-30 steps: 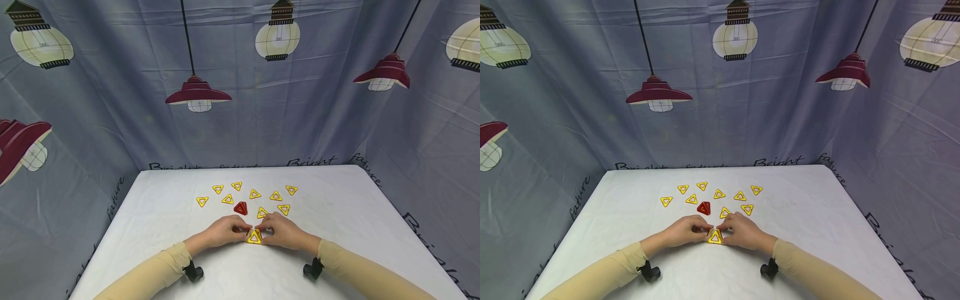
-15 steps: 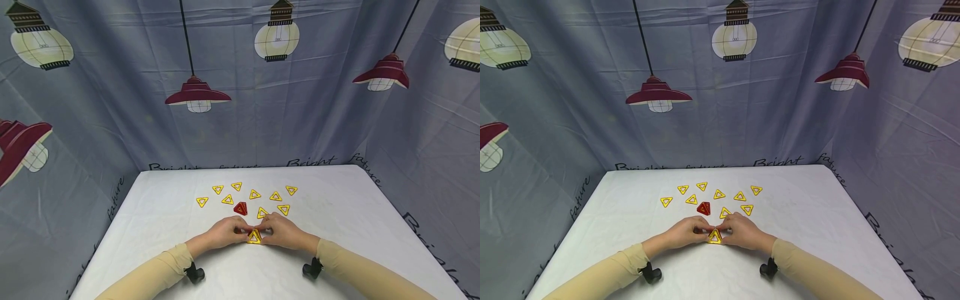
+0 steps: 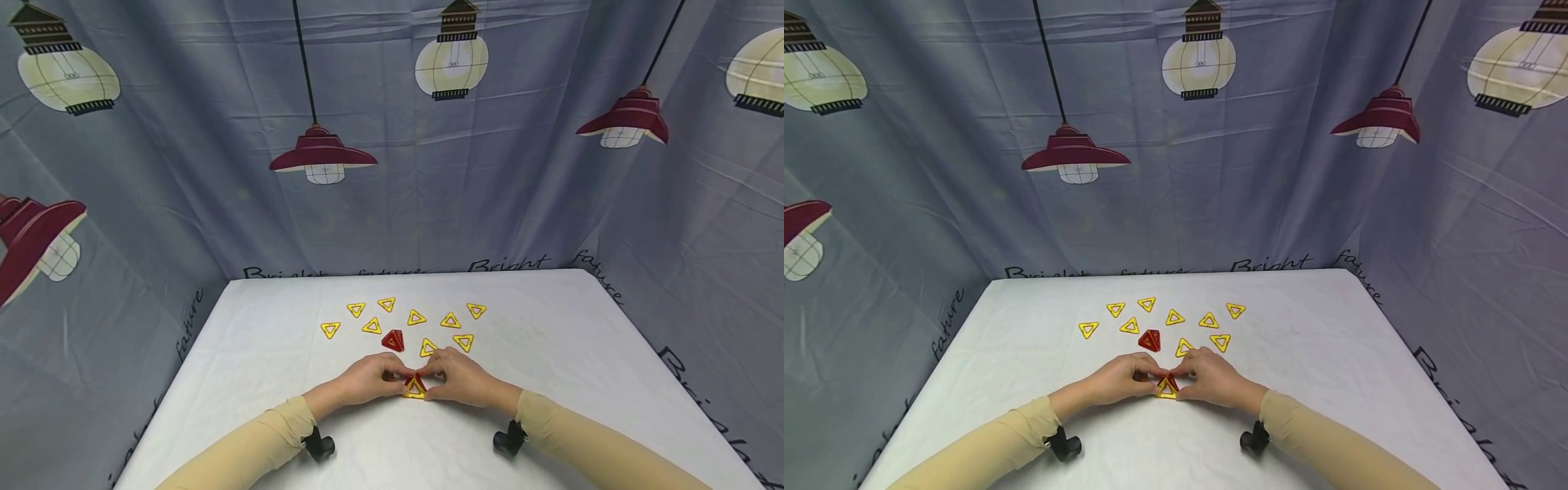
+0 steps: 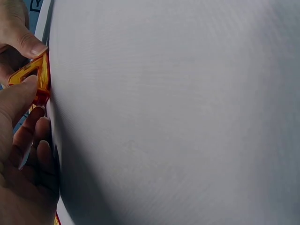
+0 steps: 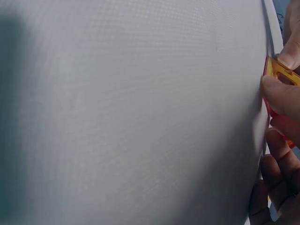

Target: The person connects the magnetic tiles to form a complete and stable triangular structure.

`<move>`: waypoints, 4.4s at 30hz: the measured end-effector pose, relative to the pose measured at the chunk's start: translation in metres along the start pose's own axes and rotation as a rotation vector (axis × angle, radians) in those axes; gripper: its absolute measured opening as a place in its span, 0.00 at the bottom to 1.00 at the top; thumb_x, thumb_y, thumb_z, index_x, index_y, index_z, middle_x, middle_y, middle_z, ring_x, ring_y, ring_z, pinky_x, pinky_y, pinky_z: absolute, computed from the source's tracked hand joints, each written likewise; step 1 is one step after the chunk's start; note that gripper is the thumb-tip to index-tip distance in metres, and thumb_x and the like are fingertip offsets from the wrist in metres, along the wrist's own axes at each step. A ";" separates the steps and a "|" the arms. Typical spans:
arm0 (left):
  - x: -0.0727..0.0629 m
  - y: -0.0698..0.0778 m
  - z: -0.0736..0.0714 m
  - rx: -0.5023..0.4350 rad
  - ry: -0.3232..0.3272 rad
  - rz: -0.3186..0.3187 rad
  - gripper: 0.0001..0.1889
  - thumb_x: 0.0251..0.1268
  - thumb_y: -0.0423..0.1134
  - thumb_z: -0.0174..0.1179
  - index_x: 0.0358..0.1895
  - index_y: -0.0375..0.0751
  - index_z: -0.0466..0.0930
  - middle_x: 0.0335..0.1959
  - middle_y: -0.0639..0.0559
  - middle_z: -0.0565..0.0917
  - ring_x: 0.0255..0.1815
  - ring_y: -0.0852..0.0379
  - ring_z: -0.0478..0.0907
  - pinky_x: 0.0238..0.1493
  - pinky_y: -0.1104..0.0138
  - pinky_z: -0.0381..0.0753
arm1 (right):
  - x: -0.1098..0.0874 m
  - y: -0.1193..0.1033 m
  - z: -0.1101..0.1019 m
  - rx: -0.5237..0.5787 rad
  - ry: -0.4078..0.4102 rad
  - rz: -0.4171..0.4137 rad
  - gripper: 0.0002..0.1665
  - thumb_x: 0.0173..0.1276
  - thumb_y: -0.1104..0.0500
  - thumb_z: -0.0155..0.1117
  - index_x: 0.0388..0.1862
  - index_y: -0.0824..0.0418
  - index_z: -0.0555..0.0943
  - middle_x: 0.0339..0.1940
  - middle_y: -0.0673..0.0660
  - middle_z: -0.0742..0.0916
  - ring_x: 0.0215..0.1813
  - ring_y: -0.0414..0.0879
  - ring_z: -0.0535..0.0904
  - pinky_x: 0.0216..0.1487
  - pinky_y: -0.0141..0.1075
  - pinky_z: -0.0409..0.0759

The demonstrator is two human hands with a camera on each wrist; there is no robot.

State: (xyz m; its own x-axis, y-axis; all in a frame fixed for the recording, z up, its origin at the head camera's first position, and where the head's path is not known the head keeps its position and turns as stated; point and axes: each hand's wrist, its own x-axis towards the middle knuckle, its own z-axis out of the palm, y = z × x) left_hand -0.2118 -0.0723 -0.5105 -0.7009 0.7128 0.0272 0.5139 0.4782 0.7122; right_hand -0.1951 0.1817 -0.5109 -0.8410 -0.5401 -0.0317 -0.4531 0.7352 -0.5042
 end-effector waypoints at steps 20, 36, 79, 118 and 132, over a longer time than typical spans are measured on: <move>0.000 0.000 0.001 0.042 -0.008 0.000 0.19 0.67 0.45 0.70 0.61 0.52 0.86 0.48 0.63 0.83 0.45 0.64 0.78 0.47 0.71 0.76 | -0.003 0.004 0.001 -0.023 0.010 -0.022 0.27 0.59 0.42 0.80 0.58 0.45 0.88 0.39 0.37 0.77 0.40 0.37 0.68 0.39 0.33 0.69; -0.002 -0.002 0.004 0.017 -0.004 -0.012 0.19 0.68 0.45 0.69 0.61 0.49 0.86 0.46 0.63 0.83 0.44 0.62 0.78 0.47 0.70 0.76 | -0.003 0.005 0.005 -0.063 0.015 -0.029 0.27 0.61 0.42 0.78 0.60 0.40 0.86 0.37 0.37 0.75 0.39 0.37 0.67 0.39 0.33 0.68; 0.000 0.003 0.012 0.166 0.167 -0.068 0.06 0.65 0.41 0.71 0.43 0.53 0.91 0.37 0.63 0.82 0.34 0.69 0.74 0.37 0.71 0.74 | -0.015 0.006 0.004 0.000 0.101 0.010 0.11 0.62 0.47 0.78 0.43 0.41 0.89 0.39 0.34 0.81 0.41 0.33 0.73 0.45 0.36 0.75; -0.057 -0.081 -0.082 0.427 0.286 -0.344 0.27 0.75 0.52 0.60 0.72 0.48 0.75 0.74 0.42 0.70 0.74 0.36 0.63 0.70 0.39 0.62 | -0.020 0.001 0.012 -0.040 0.145 0.038 0.11 0.60 0.44 0.79 0.40 0.36 0.87 0.41 0.32 0.80 0.44 0.35 0.71 0.49 0.42 0.71; -0.082 -0.076 -0.069 0.460 0.138 -0.251 0.33 0.80 0.60 0.48 0.80 0.50 0.63 0.81 0.42 0.58 0.80 0.33 0.49 0.74 0.37 0.50 | -0.018 0.002 0.013 -0.053 0.144 0.052 0.11 0.59 0.45 0.79 0.39 0.37 0.87 0.41 0.32 0.80 0.44 0.35 0.71 0.48 0.42 0.71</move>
State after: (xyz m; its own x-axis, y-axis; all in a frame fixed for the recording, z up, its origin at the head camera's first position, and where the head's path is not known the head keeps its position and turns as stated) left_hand -0.2278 -0.2026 -0.5182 -0.8723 0.4888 0.0097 0.4645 0.8224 0.3284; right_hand -0.1772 0.1880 -0.5223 -0.8958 -0.4391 0.0693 -0.4195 0.7834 -0.4586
